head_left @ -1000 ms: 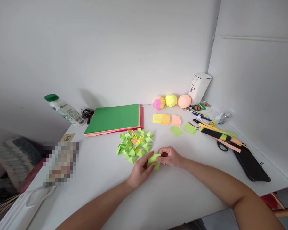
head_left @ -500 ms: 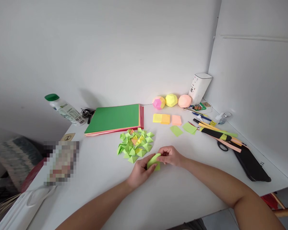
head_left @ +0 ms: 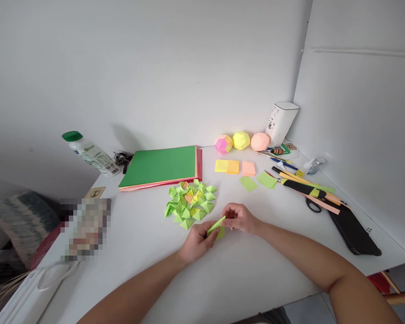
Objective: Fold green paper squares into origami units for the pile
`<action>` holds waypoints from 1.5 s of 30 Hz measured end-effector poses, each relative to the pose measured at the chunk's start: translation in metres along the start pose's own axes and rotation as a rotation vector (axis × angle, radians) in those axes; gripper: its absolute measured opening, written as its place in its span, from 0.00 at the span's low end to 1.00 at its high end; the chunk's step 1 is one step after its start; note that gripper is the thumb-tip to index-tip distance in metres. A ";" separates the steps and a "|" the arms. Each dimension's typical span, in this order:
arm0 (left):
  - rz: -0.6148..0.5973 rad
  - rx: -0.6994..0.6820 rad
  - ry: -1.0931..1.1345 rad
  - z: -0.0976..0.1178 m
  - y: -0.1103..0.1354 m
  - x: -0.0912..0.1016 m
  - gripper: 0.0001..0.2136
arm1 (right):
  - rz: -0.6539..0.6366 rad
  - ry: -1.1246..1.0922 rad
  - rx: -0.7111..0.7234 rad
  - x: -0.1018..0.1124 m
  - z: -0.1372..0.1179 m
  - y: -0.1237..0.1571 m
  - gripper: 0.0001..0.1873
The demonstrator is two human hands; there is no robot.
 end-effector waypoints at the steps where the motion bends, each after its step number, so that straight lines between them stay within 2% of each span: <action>1: -0.004 0.000 0.001 0.000 0.000 0.000 0.18 | -0.001 0.002 0.003 0.000 0.000 0.000 0.17; 9: -0.009 0.009 -0.002 -0.001 0.000 -0.001 0.16 | 0.004 -0.028 -0.005 0.001 0.000 -0.002 0.15; 36: -0.027 0.004 -0.020 0.000 0.000 -0.002 0.17 | -0.005 -0.051 0.014 0.000 -0.007 -0.002 0.13; 45: -0.030 0.013 0.003 -0.001 0.000 -0.001 0.17 | -0.008 -0.048 0.054 0.001 -0.005 -0.001 0.12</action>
Point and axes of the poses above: each hand's wrist, its own y-axis away from the middle knuckle, its own x-axis out of the back of the hand, z = x × y, the point moved 3 cm from there along -y, towards the middle knuckle, and after that the axes turned 3 degrees about y, right-handed, at the moved point
